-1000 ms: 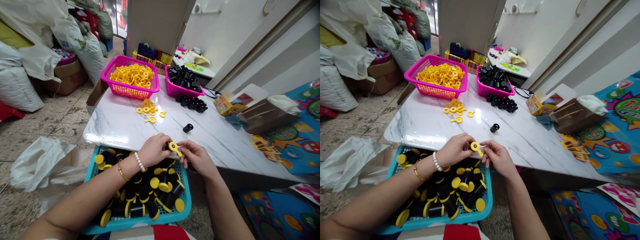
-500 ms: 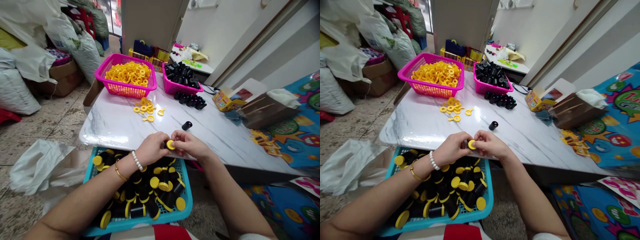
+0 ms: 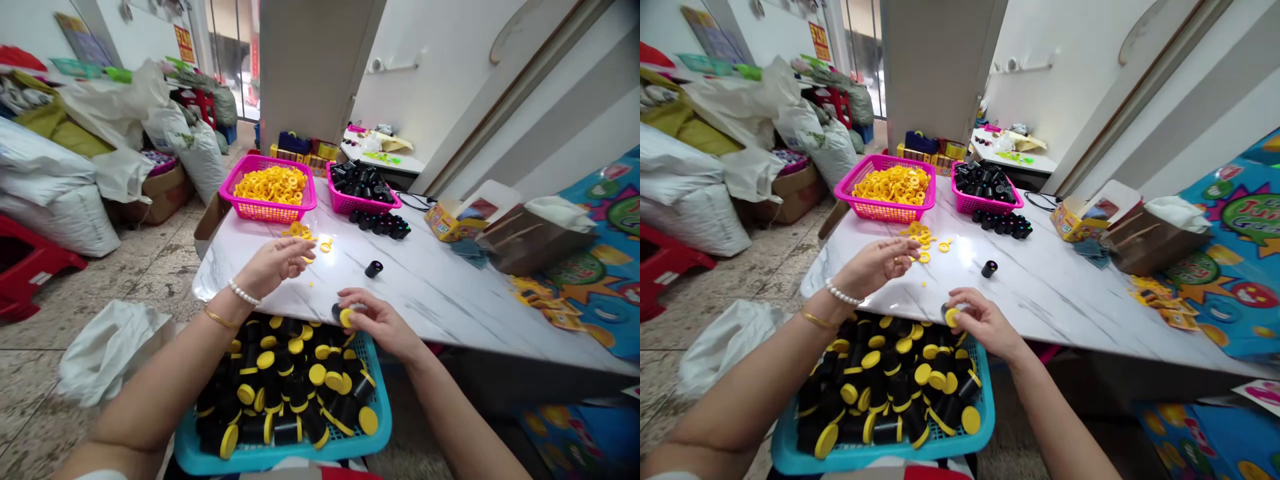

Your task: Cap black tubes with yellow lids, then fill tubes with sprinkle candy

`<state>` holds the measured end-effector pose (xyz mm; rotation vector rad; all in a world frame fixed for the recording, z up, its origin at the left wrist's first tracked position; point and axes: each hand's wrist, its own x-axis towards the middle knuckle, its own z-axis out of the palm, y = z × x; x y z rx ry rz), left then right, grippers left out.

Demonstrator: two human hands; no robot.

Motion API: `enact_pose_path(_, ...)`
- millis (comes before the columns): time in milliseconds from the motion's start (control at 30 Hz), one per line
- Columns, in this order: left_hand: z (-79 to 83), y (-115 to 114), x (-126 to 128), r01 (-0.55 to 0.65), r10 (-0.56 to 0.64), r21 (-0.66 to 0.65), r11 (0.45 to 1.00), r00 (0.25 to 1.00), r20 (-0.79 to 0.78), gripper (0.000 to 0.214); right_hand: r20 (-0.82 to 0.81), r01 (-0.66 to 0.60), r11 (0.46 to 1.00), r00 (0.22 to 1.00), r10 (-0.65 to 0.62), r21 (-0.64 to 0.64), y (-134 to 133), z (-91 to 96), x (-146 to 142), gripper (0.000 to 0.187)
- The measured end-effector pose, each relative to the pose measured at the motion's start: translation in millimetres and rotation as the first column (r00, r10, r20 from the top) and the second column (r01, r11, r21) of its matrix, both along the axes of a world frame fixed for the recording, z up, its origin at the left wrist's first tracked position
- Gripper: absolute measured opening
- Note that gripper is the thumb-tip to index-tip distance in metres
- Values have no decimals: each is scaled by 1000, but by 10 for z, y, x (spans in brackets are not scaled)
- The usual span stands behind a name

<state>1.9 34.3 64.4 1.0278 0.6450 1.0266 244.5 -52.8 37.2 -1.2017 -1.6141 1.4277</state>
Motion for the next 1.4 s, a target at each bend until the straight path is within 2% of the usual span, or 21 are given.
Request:
enact_pose_path(67, -5, 77, -86, -57, 72, -129, 990, 991, 112, 26, 25, -37, 997, 999, 36, 66, -157, -47, -79, 16)
enact_pose_path(133, -97, 113, -87, -106, 119, -154, 982, 990, 77, 31, 147, -87, 981, 987, 61, 176, -305, -94, -186, 16)
enact_pose_path(233, -289, 74, 31, -139, 138, 3, 990, 974, -178, 40, 326, -182, 903, 944, 50, 388, -406, -108, -289, 22)
enact_pose_path(300, -376, 20, 129, -80, 127, 148, 986, 930, -344, 31, 346, -176, 863, 938, 1, 474, -363, -66, -257, 23)
enact_pose_path(367, -416, -16, 204, 20, 176, 333, 943, 819, -546, 22, 327, -77, 844, 937, -120, 531, -255, 1, -149, 18)
enact_pose_path(433, -426, -26, 250, 157, 325, 513, 844, 612, -721, 12, 284, 84, 831, 917, -281, 550, -131, 61, -24, 13)
enact_pose_path(500, -424, -33, 282, 261, 445, 588, 765, 446, -776, 7, 209, 246, 824, 894, -396, 510, -42, 83, 47, 14)
enact_pose_path(600, -402, -121, 356, 331, 527, 618, 713, 328, -784, 14, 104, 355, 853, 901, -422, 383, -29, 33, -16, 17)
enact_pose_path(667, -383, -237, 433, 362, 536, 631, 686, 335, -775, 19, 16, 380, 887, 917, -398, 263, -54, -34, -135, 17)
enact_pose_path(733, -378, -354, 517, 406, 491, 663, 629, 453, -744, 21, -183, 382, 923, 912, -368, 48, -44, -101, -240, 22)
enact_pose_path(800, -386, -431, 604, 443, 483, 708, 551, 523, -703, 23, -417, 283, 945, 849, -326, -162, -2, -149, -273, 28)
enact_pose_path(867, -384, -454, 699, 452, 488, 733, 508, 549, -678, 23, -556, 201, 938, 762, -331, -282, 28, -176, -223, 33)
enact_pose_path(933, -352, -438, 805, 439, 447, 713, 547, 567, -692, 21, -573, 227, 909, 716, -399, -349, 25, -188, -114, 37)
enact_pose_path(1033, -257, -388, 962, 442, 278, 609, 659, 609, -743, 39, -486, 322, 861, 722, -492, -394, -6, -197, 103, 39)
enact_pose_path(1067, -227, -372, 1005, 460, 229, 584, 669, 620, -751, 38, -447, 346, 854, 740, -503, -390, -13, -199, 189, 37)
enact_pose_path(1133, -191, -335, 1063, 490, 194, 579, 652, 630, -752, 29, -324, 394, 857, 806, -495, -331, -10, -194, 405, 34)
enact_pose_path(1200, -197, -290, 1074, 491, 208, 584, 647, 624, -754, 23, -42, 513, 845, 851, -524, -151, 25, -166, 710, 27)
enact_pose_path(1233, -213, -263, 1062, 478, 216, 575, 664, 613, -760, 23, 137, 568, 823, 817, -561, -17, 58, -139, 902, 23)
enact_pose_path(1267, -233, -235, 1040, 463, 221, 560, 686, 601, -768, 23, 328, 623, 759, 689, -646, 186, 99, -102, 1116, 20)
enact_pose_path(1300, -255, -206, 1013, 451, 221, 543, 709, 589, -777, 24, 368, 654, 704, 605, -706, 277, 150, -56, 1343, 18)
enact_pose_path(1400, -302, -136, 934, 427, 198, 500, 753, 577, -792, 25, 373, 690, 561, 424, -825, 457, 332, 112, 1975, 16)
